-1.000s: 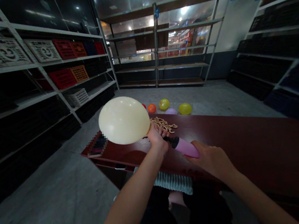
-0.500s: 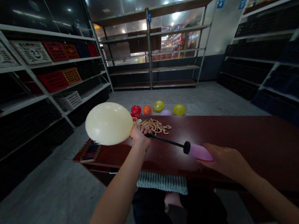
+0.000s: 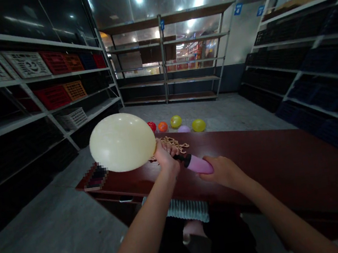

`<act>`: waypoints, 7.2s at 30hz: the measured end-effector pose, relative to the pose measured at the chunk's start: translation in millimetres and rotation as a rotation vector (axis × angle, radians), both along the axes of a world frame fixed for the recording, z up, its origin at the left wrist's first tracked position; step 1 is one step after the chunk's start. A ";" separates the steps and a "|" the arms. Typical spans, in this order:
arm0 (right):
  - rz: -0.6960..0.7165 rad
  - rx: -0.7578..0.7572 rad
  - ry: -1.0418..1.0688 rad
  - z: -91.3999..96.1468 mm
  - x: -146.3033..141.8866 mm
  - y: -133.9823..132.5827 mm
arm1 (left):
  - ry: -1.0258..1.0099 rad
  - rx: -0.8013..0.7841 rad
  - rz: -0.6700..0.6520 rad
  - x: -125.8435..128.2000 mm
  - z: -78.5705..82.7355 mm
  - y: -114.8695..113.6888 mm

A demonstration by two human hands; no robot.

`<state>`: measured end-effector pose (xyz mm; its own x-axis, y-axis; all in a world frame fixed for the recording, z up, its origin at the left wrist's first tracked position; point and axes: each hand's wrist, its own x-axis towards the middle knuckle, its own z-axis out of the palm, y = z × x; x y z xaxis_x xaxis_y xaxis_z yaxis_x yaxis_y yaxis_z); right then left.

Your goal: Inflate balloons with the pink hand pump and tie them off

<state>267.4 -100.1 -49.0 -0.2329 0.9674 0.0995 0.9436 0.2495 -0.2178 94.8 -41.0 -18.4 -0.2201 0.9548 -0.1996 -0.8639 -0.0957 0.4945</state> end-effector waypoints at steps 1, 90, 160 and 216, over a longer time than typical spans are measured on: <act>-0.001 -0.007 0.015 1.9 -4.3 1.6 | 0.002 -0.001 -0.007 4.1 0.7 -2.1; -0.077 0.505 -0.342 -53.5 -8.9 -16.9 | -0.079 -0.164 -0.026 3.6 -48.2 19.3; -0.113 0.246 -0.198 -5.1 -12.4 -32.1 | -0.015 0.040 -0.056 13.9 -5.9 -13.7; -0.022 0.308 -0.352 -58.4 24.9 -30.3 | -0.056 -0.096 -0.070 -69.5 -37.4 38.4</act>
<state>292.3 -130.3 -107.4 -0.2836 0.9103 0.3016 0.9526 0.2313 0.1977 25.3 -2.5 -55.7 -0.1396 0.9433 -0.3011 -0.8935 0.0111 0.4490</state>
